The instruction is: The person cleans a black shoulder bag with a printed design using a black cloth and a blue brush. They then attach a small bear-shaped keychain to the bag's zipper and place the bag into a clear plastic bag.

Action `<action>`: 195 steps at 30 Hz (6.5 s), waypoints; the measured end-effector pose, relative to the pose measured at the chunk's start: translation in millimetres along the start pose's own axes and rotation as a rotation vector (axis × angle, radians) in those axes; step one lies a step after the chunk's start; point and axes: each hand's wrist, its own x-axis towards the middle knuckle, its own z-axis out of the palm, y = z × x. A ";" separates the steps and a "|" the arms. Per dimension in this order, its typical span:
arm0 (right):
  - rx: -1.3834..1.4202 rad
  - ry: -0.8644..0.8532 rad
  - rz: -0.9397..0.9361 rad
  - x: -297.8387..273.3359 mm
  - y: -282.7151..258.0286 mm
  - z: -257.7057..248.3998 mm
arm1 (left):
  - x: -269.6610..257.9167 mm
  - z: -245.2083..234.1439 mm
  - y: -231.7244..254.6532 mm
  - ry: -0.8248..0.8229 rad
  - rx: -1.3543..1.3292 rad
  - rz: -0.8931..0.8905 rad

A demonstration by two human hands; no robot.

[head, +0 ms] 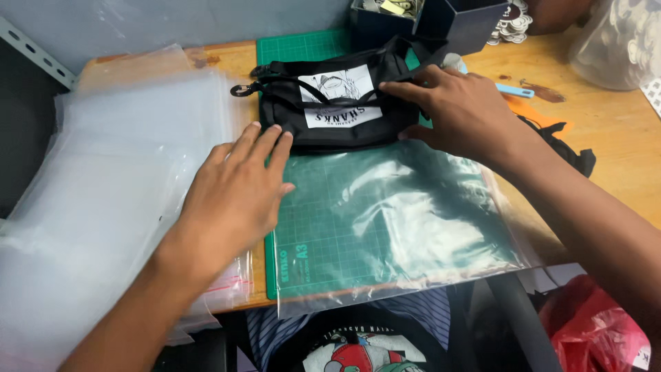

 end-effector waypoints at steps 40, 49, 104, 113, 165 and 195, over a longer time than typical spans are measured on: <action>1.354 0.115 -0.153 -72.6 -81.3 -98.0 | 36.7 -146.9 57.9 0.569 -0.762 0.132; 1.327 0.571 0.466 -163.5 -31.6 -27.0 | 15.4 -123.9 36.0 0.510 -0.896 -0.120; 0.197 0.086 -0.145 -137.1 -89.3 -10.5 | -21.4 -0.2 80.2 0.121 -0.474 0.242; 0.538 -0.108 -0.169 -133.8 -57.7 -25.8 | -26.4 3.6 76.4 0.084 -0.474 0.291; 0.676 -0.204 0.095 -84.9 -87.4 -30.1 | -98.4 14.2 118.8 0.792 -0.414 -0.167; 0.387 -0.320 0.477 -157.7 -57.9 -49.3 | -105.6 12.7 124.0 0.727 -0.390 -0.155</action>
